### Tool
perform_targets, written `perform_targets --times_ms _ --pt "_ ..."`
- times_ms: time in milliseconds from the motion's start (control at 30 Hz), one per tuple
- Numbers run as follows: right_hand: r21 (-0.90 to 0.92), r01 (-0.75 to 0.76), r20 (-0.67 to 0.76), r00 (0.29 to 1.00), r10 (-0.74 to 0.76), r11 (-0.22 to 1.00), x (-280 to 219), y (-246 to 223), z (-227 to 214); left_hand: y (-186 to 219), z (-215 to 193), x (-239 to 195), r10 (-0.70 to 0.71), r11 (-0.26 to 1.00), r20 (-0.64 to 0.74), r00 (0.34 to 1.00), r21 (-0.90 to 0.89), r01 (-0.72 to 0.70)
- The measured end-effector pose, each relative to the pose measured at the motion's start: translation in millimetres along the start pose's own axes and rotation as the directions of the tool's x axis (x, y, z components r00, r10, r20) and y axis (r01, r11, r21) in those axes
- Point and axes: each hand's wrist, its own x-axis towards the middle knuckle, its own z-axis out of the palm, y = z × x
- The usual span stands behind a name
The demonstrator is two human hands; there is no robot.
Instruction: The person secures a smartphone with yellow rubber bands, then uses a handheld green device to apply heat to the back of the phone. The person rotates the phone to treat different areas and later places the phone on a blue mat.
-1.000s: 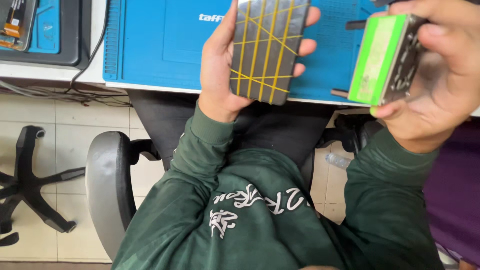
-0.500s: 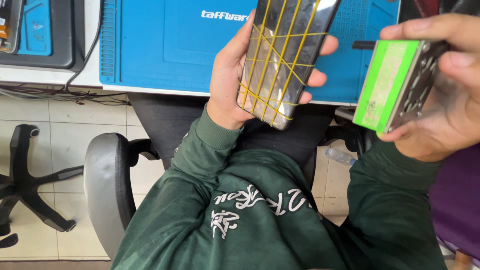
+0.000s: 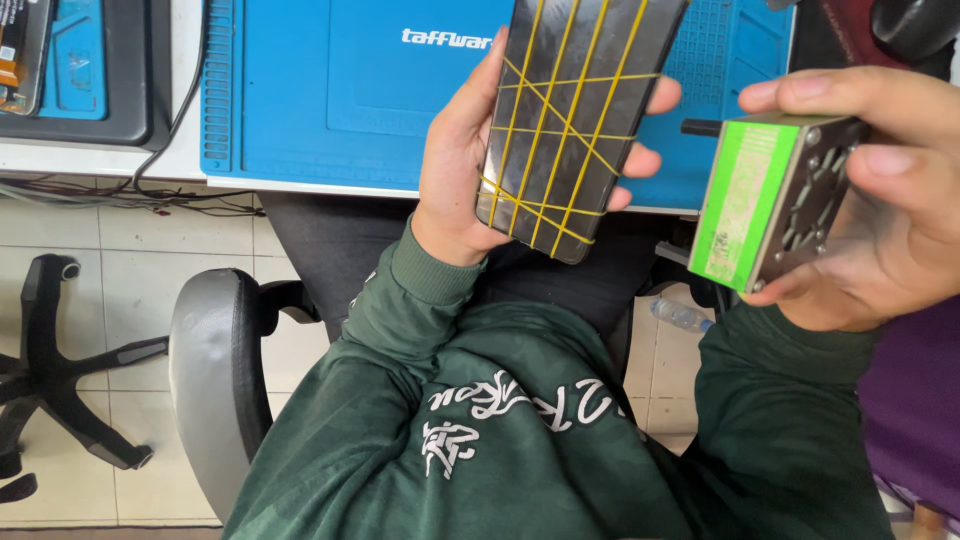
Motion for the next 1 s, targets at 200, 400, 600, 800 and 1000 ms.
perform_targets --times_ms 200,400,600,800,1000 --pt "-0.114 -0.056 -0.007 0.998 0.055 0.992 16.2 -17.2 5.1 -2.1 2.6 2.2 0.079 0.996 0.018 0.997 0.050 -0.079" --pt "-0.183 -0.033 0.133 0.989 0.058 0.983 31.4 -28.6 -1.3 -9.3 -2.9 8.5 0.184 0.978 -0.066 0.981 0.114 -0.176" --pt "-0.147 -0.038 0.214 0.974 0.069 0.988 32.6 -38.9 0.3 -14.9 -19.5 11.4 0.308 0.937 -0.066 0.949 0.195 -0.291" --pt "-0.117 -0.009 0.249 0.968 0.038 0.993 35.9 -38.2 6.9 -19.7 -28.2 10.2 0.340 0.934 -0.079 0.937 0.148 -0.326" --pt "-0.059 0.005 0.260 0.966 0.011 0.998 41.7 -33.1 11.2 -29.9 -31.7 13.6 0.325 0.926 -0.188 0.927 0.260 -0.272"
